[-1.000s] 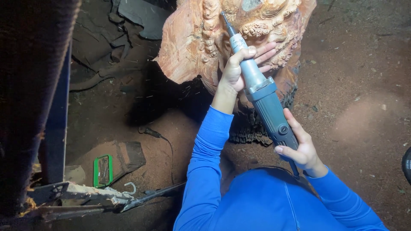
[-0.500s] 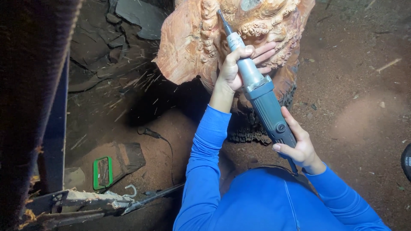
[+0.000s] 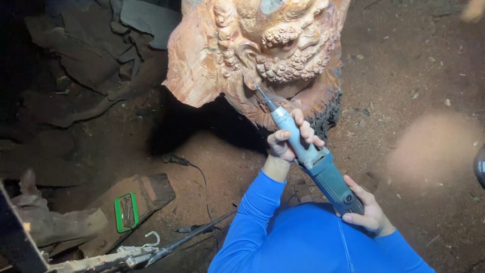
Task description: Carving intricate details into a large wooden sculpture using a rotary power tool
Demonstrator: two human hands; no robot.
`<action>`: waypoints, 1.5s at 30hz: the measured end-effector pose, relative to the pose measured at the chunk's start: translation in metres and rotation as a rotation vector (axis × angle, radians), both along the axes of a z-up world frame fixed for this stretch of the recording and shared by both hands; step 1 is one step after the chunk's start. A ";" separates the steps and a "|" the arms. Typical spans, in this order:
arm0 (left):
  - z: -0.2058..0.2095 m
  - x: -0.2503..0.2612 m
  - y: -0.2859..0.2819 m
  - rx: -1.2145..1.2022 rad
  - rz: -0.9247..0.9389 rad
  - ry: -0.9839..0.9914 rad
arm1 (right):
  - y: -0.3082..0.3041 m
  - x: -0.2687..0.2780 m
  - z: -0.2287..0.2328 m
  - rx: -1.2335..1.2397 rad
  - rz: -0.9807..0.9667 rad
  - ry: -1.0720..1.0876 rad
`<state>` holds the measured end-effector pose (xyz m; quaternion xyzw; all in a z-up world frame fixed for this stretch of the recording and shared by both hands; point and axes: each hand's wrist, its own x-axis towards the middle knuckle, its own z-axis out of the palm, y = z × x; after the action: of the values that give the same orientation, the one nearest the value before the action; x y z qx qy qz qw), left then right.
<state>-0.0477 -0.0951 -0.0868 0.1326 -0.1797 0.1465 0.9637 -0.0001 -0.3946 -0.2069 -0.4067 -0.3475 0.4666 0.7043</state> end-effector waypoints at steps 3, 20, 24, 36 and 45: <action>0.014 0.003 -0.016 0.071 0.051 0.074 | -0.017 0.006 -0.005 -0.046 0.010 -0.053; 0.009 0.061 -0.130 0.056 0.183 0.118 | -0.125 0.115 0.012 -0.141 0.162 -0.087; -0.002 0.073 -0.151 0.064 0.225 0.154 | -0.144 0.138 0.006 -0.134 0.214 -0.049; -0.015 0.085 -0.203 0.033 0.320 0.221 | -0.182 0.174 0.002 -0.081 0.327 0.027; -0.012 0.091 -0.209 0.034 0.350 0.273 | -0.182 0.174 0.000 -0.013 0.312 0.101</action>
<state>0.0433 -0.3044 -0.0988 0.1965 -0.0240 0.2893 0.9365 0.1738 -0.5766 -0.2074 -0.3285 -0.3676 0.5925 0.6371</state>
